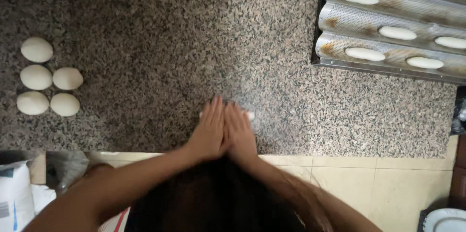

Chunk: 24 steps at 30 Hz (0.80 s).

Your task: The person rolls dough balls into long baguette shapes by hand on a counter and places them onto a metal baking tray.

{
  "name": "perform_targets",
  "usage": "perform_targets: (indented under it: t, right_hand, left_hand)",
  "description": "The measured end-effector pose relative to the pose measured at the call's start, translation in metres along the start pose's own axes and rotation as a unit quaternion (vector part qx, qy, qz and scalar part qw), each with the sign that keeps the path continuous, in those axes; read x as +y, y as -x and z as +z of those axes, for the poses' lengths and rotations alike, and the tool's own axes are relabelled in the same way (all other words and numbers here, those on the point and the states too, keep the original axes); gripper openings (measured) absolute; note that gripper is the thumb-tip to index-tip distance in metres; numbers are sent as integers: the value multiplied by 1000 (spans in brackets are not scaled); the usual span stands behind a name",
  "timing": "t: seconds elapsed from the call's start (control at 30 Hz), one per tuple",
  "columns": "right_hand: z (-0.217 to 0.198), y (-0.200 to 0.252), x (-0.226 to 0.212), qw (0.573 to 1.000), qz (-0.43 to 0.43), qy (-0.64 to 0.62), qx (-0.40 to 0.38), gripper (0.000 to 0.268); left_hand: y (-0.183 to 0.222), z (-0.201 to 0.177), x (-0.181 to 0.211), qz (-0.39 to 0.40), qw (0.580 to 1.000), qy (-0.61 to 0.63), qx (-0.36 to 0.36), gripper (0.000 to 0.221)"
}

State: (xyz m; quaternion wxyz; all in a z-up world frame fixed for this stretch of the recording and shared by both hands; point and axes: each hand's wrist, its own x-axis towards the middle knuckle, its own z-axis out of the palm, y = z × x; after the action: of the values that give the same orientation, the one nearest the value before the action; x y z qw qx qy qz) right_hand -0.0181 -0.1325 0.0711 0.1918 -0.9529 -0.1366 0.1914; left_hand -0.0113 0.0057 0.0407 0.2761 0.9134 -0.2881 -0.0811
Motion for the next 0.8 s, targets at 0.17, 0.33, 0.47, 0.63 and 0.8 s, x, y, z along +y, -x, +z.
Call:
perform_targets:
  t: [0.17,0.33,0.47,0.63,0.8]
  right_hand:
    - [-19,-118,46,946,102,307,10,71]
    - [-16,-146,67,941,21,277,192,67]
    - [16,-20,37,990,-54,115,61,75]
    - [30,-22,40,989,1,145,25,67]
    - [-16,-143,92,968,39,187,161,66]
  left_hand:
    - [-115,9,-73,-94,981,-162,40,76]
    - [-144,-14,-73,-75,993,-41,75,83]
    - [-35,-21,-9,12,995,2,-103,85]
    - [-30,10,-15,-13,1000,12,-8,85]
    - [-151,11,-83,-99,985,-131,54,86]
